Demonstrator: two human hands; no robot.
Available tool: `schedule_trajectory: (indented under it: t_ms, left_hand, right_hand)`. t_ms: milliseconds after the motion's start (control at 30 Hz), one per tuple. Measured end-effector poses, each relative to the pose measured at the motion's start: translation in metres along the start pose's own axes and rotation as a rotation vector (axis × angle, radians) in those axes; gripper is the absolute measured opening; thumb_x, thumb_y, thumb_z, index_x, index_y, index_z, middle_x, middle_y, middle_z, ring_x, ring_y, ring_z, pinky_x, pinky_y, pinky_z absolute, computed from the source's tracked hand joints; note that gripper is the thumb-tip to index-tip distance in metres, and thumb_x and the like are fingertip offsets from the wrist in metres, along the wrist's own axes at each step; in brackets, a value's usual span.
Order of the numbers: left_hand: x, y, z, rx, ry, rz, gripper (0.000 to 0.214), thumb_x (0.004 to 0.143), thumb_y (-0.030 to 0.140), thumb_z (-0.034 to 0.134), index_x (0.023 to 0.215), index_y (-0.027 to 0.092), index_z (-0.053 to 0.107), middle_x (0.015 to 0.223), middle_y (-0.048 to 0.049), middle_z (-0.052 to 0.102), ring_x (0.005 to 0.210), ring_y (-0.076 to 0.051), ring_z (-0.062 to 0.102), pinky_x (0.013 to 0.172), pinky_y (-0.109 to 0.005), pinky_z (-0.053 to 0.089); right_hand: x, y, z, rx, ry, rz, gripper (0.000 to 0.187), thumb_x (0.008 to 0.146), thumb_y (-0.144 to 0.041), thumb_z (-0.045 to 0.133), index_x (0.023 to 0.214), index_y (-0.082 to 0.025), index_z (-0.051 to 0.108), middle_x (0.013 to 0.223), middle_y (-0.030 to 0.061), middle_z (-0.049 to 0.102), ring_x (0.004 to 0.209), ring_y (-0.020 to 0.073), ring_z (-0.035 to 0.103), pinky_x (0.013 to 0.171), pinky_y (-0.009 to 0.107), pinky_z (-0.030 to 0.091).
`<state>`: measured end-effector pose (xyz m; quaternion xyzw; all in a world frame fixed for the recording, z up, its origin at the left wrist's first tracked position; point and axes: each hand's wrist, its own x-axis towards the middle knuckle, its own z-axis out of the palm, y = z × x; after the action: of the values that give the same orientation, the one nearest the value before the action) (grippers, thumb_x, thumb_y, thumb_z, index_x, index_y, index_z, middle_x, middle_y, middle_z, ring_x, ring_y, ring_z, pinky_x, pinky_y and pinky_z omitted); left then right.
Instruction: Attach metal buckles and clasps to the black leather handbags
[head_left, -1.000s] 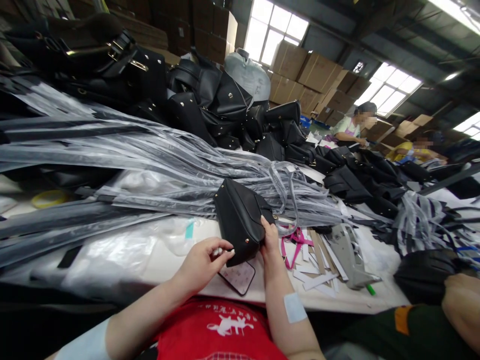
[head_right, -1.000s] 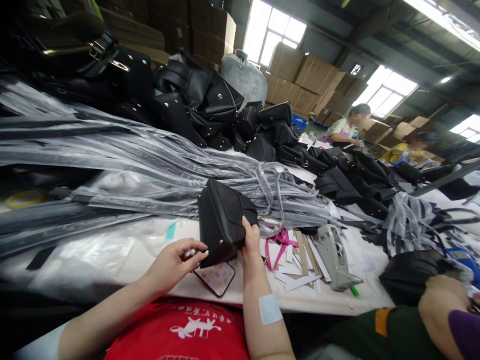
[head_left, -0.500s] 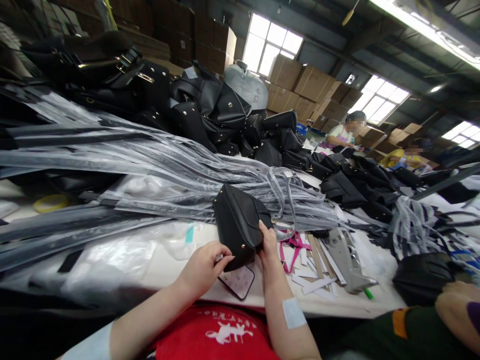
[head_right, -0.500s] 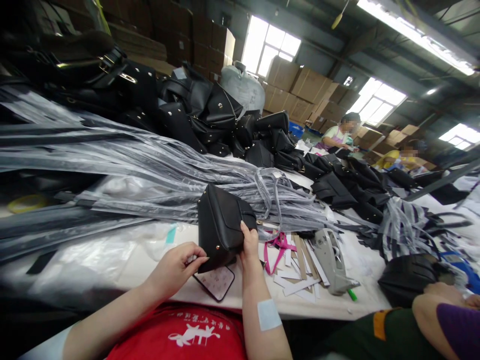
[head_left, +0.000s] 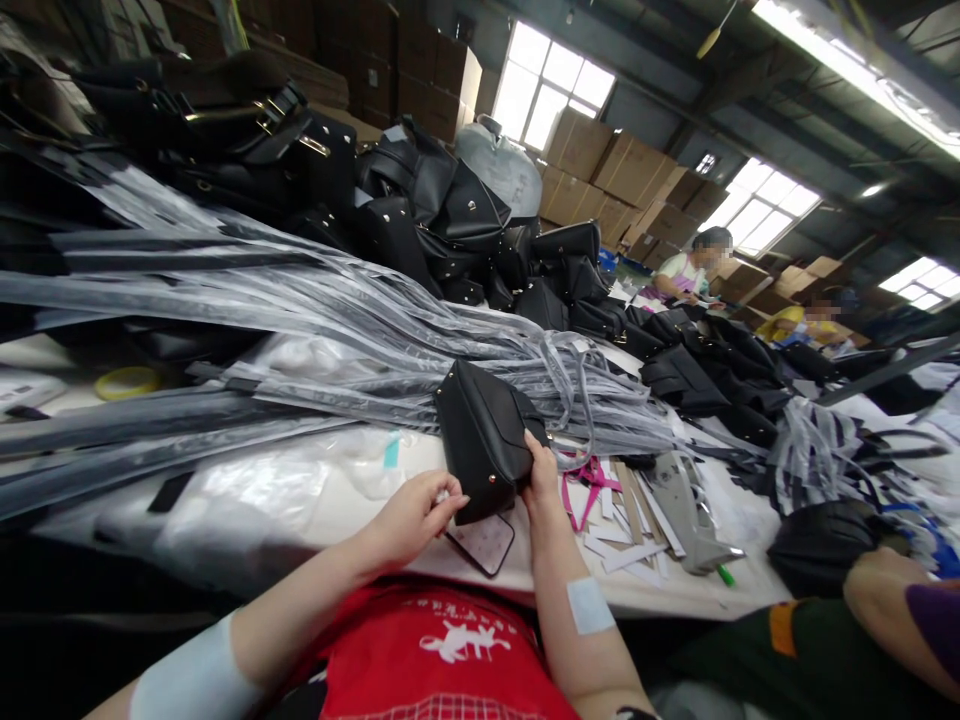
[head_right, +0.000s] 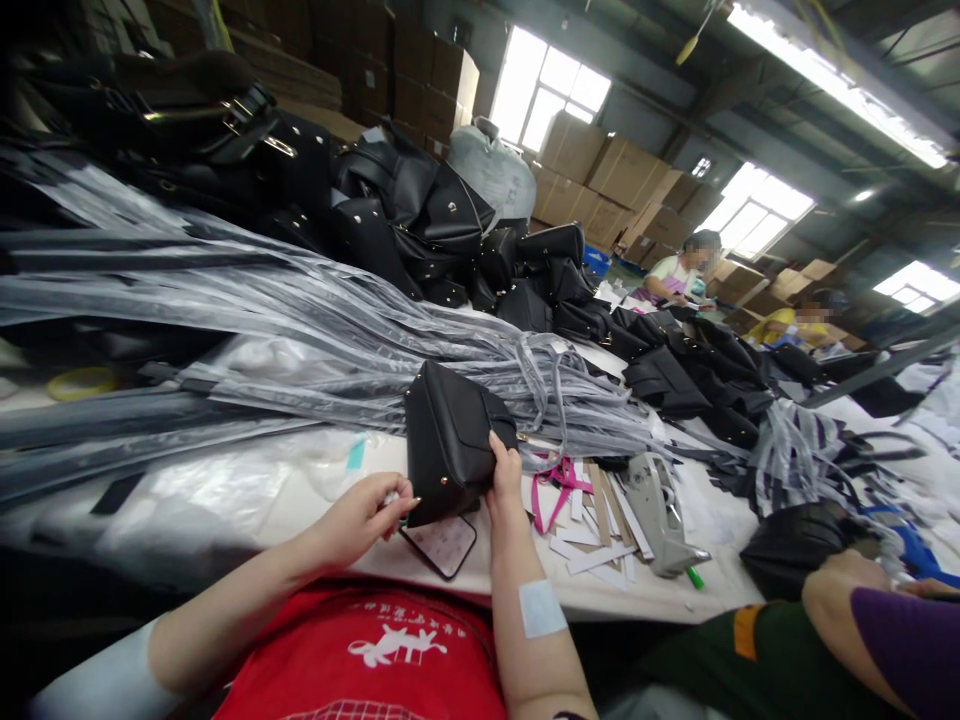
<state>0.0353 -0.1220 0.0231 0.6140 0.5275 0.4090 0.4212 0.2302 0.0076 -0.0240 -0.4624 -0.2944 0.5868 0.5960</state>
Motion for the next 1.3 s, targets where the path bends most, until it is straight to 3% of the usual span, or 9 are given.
schedule_trajectory:
  t_ms: [100, 267, 400, 533, 667, 767, 967, 1100, 1300]
  left_hand:
    - [-0.002, -0.002, -0.014, -0.339, -0.034, -0.07, 0.035, 0.085, 0.052, 0.054, 0.077, 0.018, 0.053, 0.062, -0.0008, 0.063, 0.057, -0.015, 0.061, 0.057, -0.027, 0.049]
    - [0.002, 0.002, -0.048, -0.473, 0.215, -0.089, 0.038, 0.078, 0.053, 0.064, 0.079, 0.017, 0.052, 0.066, -0.0011, 0.065, 0.062, -0.015, 0.063, 0.064, -0.03, 0.053]
    - [0.006, 0.004, -0.078, -0.464, 0.516, -0.005, 0.028, 0.079, 0.042, 0.065, 0.087, 0.017, 0.053, 0.061, 0.0047, 0.057, 0.057, -0.011, 0.055, 0.06, -0.024, 0.048]
    - [0.006, -0.002, -0.107, -0.499, 0.794, 0.038, 0.029, 0.077, 0.037, 0.064, 0.097, 0.017, 0.059, 0.061, 0.0054, 0.051, 0.054, -0.01, 0.048, 0.054, -0.021, 0.042]
    - [0.008, -0.007, -0.117, -0.504, 0.963, 0.073, 0.019, 0.079, 0.033, 0.062, 0.089, 0.018, 0.06, 0.06, 0.0047, 0.05, 0.054, -0.009, 0.045, 0.052, -0.02, 0.039]
    - [0.014, -0.009, -0.106, -0.423, 0.899, 0.038, 0.02, 0.083, 0.038, 0.058, 0.085, 0.018, 0.058, 0.052, 0.0054, 0.047, 0.05, -0.01, 0.043, 0.05, -0.02, 0.036]
    - [0.028, -0.023, -0.075, -0.347, 0.663, -0.024, 0.037, 0.085, 0.054, 0.052, 0.072, 0.02, 0.048, 0.048, 0.0084, 0.035, 0.042, -0.009, 0.033, 0.042, -0.02, 0.026]
    - [0.028, -0.019, -0.066, -0.213, 0.523, -0.024, 0.041, 0.088, 0.055, 0.048, 0.066, 0.02, 0.045, 0.052, 0.0067, 0.036, 0.047, -0.009, 0.034, 0.046, -0.021, 0.029]
    - [0.023, 0.003, -0.058, -0.067, 0.395, 0.02, 0.041, 0.084, 0.053, 0.049, 0.061, 0.019, 0.047, 0.056, 0.004, 0.042, 0.056, -0.012, 0.04, 0.054, -0.023, 0.034]
  right_hand:
    - [0.004, -0.012, 0.006, -0.039, -0.003, 0.03, 0.033, 0.065, -0.032, 0.079, 0.088, -0.01, 0.072, 0.083, 0.0052, 0.076, 0.073, 0.0177, 0.07, 0.069, 0.027, 0.057]
    - [0.002, -0.054, 0.036, -0.097, -0.121, -0.026, 0.039, 0.058, -0.027, 0.084, 0.091, -0.01, 0.072, 0.086, 0.0067, 0.076, 0.076, 0.0205, 0.07, 0.074, 0.031, 0.058]
    - [-0.023, -0.116, 0.059, -0.3, -0.441, -0.291, 0.049, 0.057, -0.022, 0.085, 0.103, -0.014, 0.07, 0.098, 0.0056, 0.075, 0.087, 0.0215, 0.07, 0.083, 0.036, 0.057]
    - [-0.044, -0.19, 0.064, -0.748, -0.844, -0.469, 0.036, 0.057, -0.021, 0.086, 0.091, -0.017, 0.075, 0.095, 0.005, 0.075, 0.093, 0.0253, 0.068, 0.091, 0.044, 0.054]
    - [-0.031, -0.22, 0.072, -1.014, -1.074, -0.79, 0.016, 0.058, -0.021, 0.086, 0.072, -0.025, 0.078, 0.136, 0.0011, 0.057, 0.137, 0.0338, 0.038, 0.118, 0.049, 0.023]
    - [-0.002, -0.189, 0.075, -1.229, -1.174, -0.833, 0.015, 0.062, -0.016, 0.081, 0.073, -0.026, 0.078, 0.152, -0.0033, 0.037, 0.145, 0.0351, 0.018, 0.12, 0.051, 0.012]
    - [0.04, -0.119, 0.054, -1.456, -1.115, -0.756, 0.028, 0.064, -0.001, 0.061, 0.077, -0.02, 0.077, 0.149, 0.0069, 0.043, 0.135, 0.0291, 0.041, 0.112, 0.048, 0.033]
    - [0.035, -0.126, 0.046, -1.472, -1.103, -0.779, 0.036, 0.06, -0.001, 0.059, 0.085, -0.02, 0.076, 0.144, 0.0083, 0.048, 0.135, 0.0285, 0.041, 0.113, 0.046, 0.032]
    - [0.009, -0.147, 0.042, -1.404, -1.168, -0.708, 0.061, 0.057, -0.013, 0.076, 0.116, -0.021, 0.067, 0.154, 0.0116, 0.034, 0.143, 0.0328, 0.027, 0.116, 0.05, 0.022]
